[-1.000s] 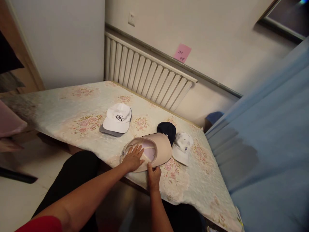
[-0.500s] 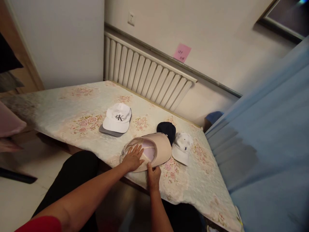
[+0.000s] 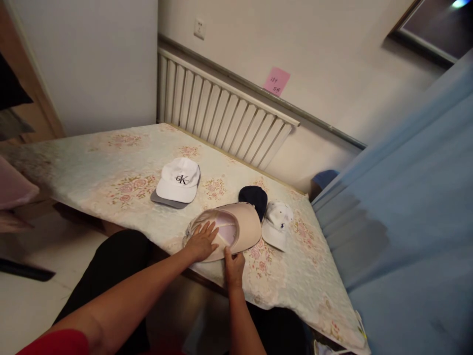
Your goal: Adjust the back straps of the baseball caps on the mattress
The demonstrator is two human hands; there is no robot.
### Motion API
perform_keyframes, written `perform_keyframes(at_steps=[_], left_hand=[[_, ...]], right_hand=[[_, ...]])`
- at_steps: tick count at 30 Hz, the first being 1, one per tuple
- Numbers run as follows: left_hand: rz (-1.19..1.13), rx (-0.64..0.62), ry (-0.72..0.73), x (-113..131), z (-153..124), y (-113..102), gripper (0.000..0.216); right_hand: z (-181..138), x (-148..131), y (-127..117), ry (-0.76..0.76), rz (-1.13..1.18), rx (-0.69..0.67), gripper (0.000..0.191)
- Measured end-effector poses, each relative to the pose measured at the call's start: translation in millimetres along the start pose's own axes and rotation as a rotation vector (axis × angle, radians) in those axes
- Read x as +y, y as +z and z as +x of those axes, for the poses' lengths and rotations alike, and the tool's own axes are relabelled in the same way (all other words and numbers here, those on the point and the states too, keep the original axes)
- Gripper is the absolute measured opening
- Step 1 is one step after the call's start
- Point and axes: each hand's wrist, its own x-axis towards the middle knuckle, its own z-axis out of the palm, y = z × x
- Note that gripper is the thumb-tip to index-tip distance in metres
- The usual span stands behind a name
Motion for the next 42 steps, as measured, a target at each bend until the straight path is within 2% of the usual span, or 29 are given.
perform_keyframes(at_steps=[14, 19, 31, 38, 42], left_hand=[[-0.012, -0.014, -0.011, 0.1, -1.3, 0.8, 0.067], [-0.089, -0.033, -0.009, -1.1, -5.2, -2.0, 0.067], [-0.263, 0.28, -0.11, -1.4, 10.6, -26.9, 0.054], [-0.338, 0.364, -0.35, -20.5, 23.6, -30.9, 0.04], [-0.342, 0.376, -0.357, -25.9, 21.8, -27.7, 0.039]], right_hand=[[0.2, 2.5, 0.0, -0.007, -0.014, -0.006, 0.041], [0.3, 4.6, 0.1, -0.005, -0.042, -0.012, 0.042], [1.3, 10.2, 2.2, -0.01, -0.104, 0.032, 0.04], [1.6, 11.2, 3.9, 0.002, -0.146, 0.036, 0.038], [2.3, 10.8, 4.4, -0.052, -0.137, 0.042, 0.034]])
